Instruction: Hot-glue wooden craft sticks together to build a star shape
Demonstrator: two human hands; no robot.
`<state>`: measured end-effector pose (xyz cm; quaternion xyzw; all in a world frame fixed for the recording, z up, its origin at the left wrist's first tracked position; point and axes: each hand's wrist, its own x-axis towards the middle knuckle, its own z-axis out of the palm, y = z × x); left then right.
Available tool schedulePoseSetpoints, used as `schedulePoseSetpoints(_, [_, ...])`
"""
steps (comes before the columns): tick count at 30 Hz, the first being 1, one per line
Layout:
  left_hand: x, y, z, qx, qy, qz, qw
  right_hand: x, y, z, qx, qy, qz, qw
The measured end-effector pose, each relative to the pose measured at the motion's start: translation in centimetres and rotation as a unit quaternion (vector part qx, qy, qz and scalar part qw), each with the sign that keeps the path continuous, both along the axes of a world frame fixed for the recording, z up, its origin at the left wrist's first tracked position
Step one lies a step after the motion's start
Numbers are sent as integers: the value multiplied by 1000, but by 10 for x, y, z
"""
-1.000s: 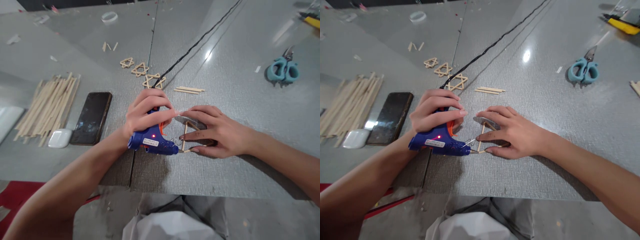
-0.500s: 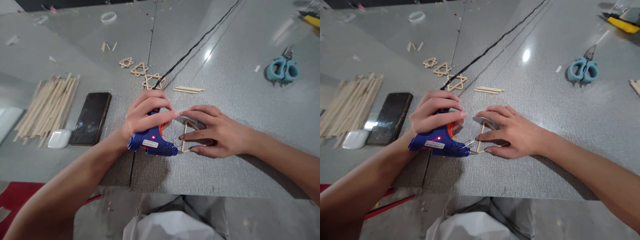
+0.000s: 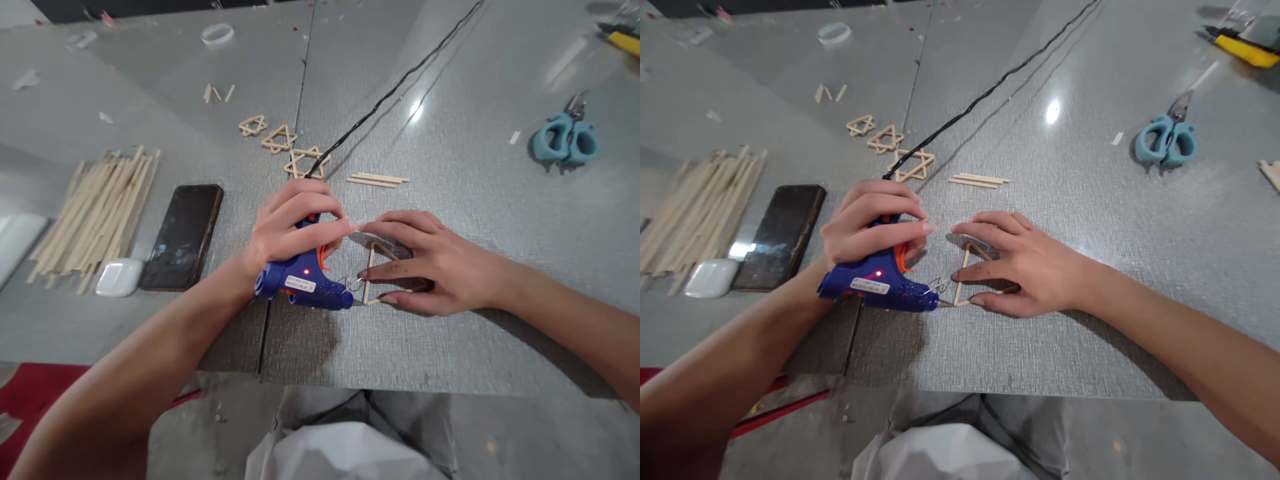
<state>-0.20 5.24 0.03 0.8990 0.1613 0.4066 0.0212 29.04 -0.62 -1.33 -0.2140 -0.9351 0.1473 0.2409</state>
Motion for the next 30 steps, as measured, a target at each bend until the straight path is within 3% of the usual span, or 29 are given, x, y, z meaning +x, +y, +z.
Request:
schedulePoseSetpoints(18, [2, -1, -1, 37, 1, 43, 998, 0, 0, 0, -5, -3, -2, 1000])
schedulePoseSetpoints(30, [2, -1, -1, 31, -16, 7, 999, 0, 0, 0, -2, -5, 2, 1000])
